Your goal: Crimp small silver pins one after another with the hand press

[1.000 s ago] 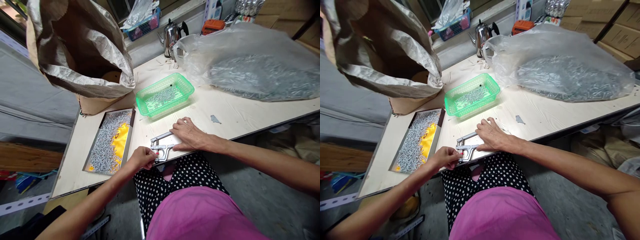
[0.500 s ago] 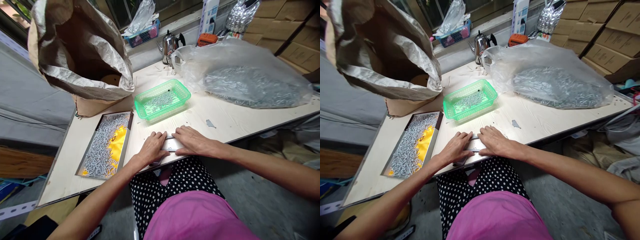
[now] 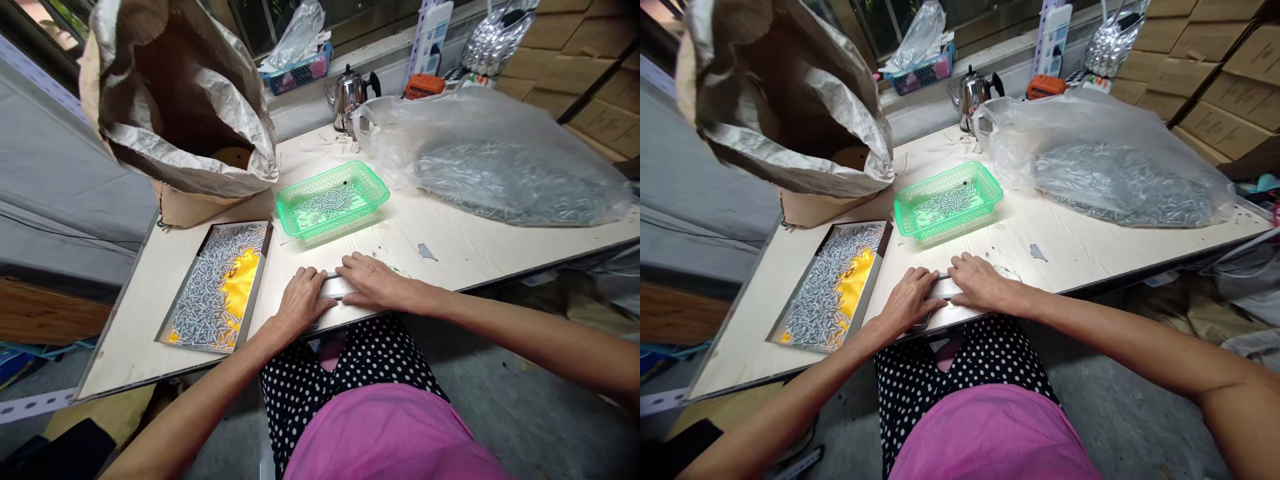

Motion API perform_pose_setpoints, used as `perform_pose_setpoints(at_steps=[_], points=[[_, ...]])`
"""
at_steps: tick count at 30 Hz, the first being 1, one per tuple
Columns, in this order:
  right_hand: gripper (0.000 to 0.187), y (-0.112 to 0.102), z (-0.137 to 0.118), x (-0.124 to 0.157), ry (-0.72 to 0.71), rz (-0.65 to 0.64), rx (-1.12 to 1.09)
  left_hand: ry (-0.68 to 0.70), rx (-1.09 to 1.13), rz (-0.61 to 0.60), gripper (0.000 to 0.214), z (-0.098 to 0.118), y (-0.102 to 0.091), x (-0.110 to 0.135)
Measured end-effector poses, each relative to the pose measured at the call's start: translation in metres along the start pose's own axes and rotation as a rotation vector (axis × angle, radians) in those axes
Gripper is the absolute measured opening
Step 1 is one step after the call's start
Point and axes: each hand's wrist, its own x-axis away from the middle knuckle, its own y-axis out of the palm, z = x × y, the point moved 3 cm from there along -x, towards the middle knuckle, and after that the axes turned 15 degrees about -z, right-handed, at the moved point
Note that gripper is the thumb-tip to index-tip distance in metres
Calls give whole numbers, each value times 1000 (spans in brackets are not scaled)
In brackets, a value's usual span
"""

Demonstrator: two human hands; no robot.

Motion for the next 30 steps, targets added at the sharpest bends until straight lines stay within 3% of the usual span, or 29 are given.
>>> perform_pose_setpoints(at_steps=[2,4,8,11,15,17,19,22,26,28,30], points=[[60,-3,5,0,-8,-22,17,13,5,99,42,9,11,14],[66,-6,8,-1,-30,-58,42,70,16,170,47,21,27,28],[34,-8,13,-14,-29,-119,24,105,49,205,55,38,55,42],[19,-10,20,-30,-6,-56,10,95,90,219,52,40,59,43],[13,-16,23,-49,27,29,41,100,144,222,47,37,57,42],[13,-22,9,-55,-9,60,68,108,158,232,49,36,57,41],[15,-25,-19,-61,-165,49,97,115,168,245,53,37,58,42],[11,-20,-68,-70,-442,-67,152,165,196,295,51,45,58,53],[15,-4,-99,-81,-557,-102,229,373,161,460,21,52,39,88],[15,-2,-100,-84,-604,-62,194,343,111,589,13,34,21,105],[13,-10,-91,-86,-576,19,92,141,62,685,15,-3,0,114]])
